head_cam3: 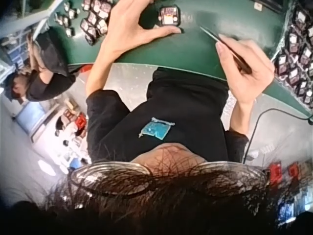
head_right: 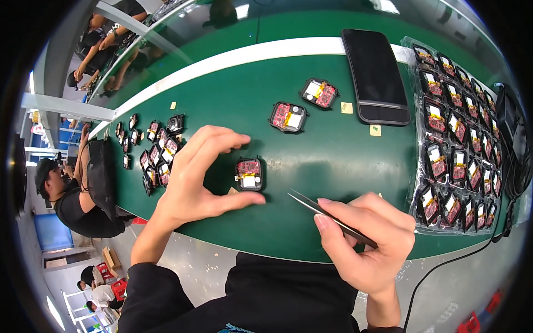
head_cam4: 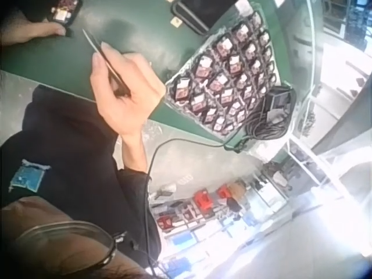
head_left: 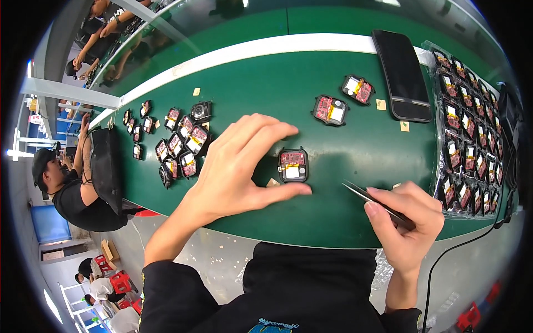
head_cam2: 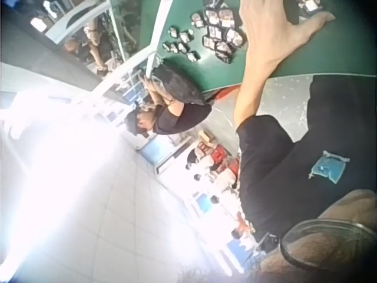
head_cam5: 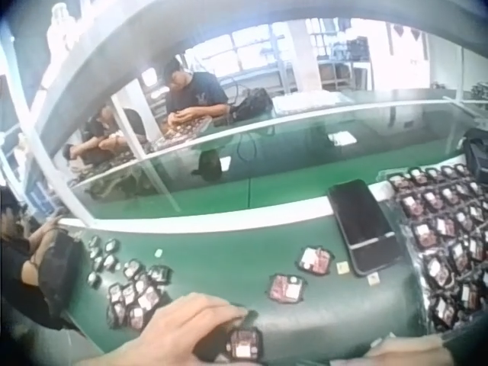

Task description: Use tweezers to carefully align and install small internal components inside a smartwatch housing.

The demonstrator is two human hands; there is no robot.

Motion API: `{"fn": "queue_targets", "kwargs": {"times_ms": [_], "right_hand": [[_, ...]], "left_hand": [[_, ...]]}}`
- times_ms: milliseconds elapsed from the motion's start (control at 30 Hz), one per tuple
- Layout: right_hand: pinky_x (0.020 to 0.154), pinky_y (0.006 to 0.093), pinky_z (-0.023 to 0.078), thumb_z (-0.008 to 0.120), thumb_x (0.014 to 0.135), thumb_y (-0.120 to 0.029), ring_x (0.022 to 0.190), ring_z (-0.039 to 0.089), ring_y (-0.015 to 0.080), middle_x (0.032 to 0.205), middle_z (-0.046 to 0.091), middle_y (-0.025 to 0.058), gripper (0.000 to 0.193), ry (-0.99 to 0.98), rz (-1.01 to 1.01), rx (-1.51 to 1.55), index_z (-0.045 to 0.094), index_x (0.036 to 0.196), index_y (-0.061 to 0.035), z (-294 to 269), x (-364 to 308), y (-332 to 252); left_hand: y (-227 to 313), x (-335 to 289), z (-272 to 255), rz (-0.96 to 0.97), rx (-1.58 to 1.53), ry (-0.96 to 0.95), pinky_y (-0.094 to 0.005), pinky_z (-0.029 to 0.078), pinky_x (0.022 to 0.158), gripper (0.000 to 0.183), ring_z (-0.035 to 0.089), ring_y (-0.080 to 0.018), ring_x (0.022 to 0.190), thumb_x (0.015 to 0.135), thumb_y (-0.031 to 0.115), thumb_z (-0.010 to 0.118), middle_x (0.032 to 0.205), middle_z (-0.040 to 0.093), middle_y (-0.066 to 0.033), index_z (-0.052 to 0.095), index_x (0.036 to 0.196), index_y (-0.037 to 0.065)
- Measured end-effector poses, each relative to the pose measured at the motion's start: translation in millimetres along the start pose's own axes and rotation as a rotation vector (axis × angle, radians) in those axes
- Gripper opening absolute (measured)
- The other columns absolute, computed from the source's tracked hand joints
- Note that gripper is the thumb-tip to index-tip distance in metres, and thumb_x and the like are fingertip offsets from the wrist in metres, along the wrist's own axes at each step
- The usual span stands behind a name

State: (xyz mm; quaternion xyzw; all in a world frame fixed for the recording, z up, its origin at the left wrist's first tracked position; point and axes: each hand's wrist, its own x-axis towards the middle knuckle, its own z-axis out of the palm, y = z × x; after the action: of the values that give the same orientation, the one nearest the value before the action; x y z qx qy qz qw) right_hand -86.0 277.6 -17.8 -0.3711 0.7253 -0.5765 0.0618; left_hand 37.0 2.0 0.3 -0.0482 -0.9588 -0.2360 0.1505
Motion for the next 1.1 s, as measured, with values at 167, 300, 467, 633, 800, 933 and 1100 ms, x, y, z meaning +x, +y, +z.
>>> {"fn": "queue_targets", "kwargs": {"times_ms": [167,300,467,633,800,933,1100], "right_hand": [[0.05,0.0204,0.034,0.086,0.079,0.009,0.052,0.05,0.0028,0.072,0.068,0.0023,0.024,0.003,-0.003,0.018,0.086,0.102,0.003,1,-1,1],[0.05,0.0207,0.034,0.087,0.078,0.007,0.052,0.05,0.0033,0.072,0.068,0.0024,0.023,0.01,-0.013,-0.009,0.086,0.101,0.0027,-1,0,3],[0.048,0.022,0.033,0.088,0.078,0.005,0.051,0.048,0.0039,0.072,0.068,0.0019,0.023,0.0,0.014,-0.025,0.087,0.1,0.0008,-1,1,-1],[0.047,0.0222,0.033,0.088,0.078,0.004,0.05,0.047,0.0039,0.072,0.068,0.002,0.022,-0.002,0.022,-0.015,0.087,0.1,0.0005,2,0,0],[0.046,0.0224,0.033,0.087,0.078,0.006,0.049,0.047,0.0037,0.072,0.068,0.002,0.023,-0.012,0.011,-0.036,0.087,0.1,0.0009,2,1,1],[0.044,0.0234,0.033,0.085,0.078,0.008,0.047,0.048,0.0042,0.071,0.068,0.0022,0.022,-0.054,-0.034,-0.035,0.086,0.098,0.0008,5,1,5],[0.043,0.0257,0.034,0.084,0.076,0.008,0.045,0.048,0.0078,0.071,0.067,0.0028,0.02,-0.106,-0.012,-0.105,0.083,0.095,0.0005,11,0,2]], "left_hand": [[1,-3,4,-0.063,-0.079,0.001,-0.0399,0.058,0.094,0.076,0.07,-0.0308,0.105,0.07,0.018,0.1,0.118,0.073,-0.0158,0.068,0.136,-0.001],[2,-4,2,-0.085,-0.067,-0.003,-0.0397,0.056,0.097,0.076,0.069,-0.031,0.108,0.07,0.015,0.098,0.123,0.071,-0.0152,0.069,0.138,-0.001],[-2,-11,0,-0.17,0.009,-0.013,-0.0382,0.054,0.095,0.067,0.067,-0.0302,0.109,0.07,0.017,0.099,0.118,0.067,-0.0134,0.074,0.13,0.002],[3,-8,-2,-0.135,0.022,-0.03,-0.0387,0.054,0.093,0.061,0.067,-0.029,0.107,0.069,0.017,0.099,0.117,0.067,-0.0119,0.077,0.123,0.002],[9,-4,2,-0.084,-0.101,-0.124,-0.0378,0.053,0.087,0.061,0.066,-0.025,0.095,0.071,0.026,0.099,0.115,0.072,-0.0101,0.079,0.123,0.002],[14,5,15,0.037,-0.185,-0.157,-0.0357,0.048,0.084,0.065,0.066,-0.0212,0.085,0.068,0.036,0.1,0.102,0.077,-0.0066,0.082,0.121,0.003],[12,7,14,0.011,-0.211,-0.201,-0.0345,0.046,0.083,0.067,0.066,-0.0208,0.082,0.067,0.04,0.1,0.098,0.077,-0.006,0.083,0.119,0.002]]}}
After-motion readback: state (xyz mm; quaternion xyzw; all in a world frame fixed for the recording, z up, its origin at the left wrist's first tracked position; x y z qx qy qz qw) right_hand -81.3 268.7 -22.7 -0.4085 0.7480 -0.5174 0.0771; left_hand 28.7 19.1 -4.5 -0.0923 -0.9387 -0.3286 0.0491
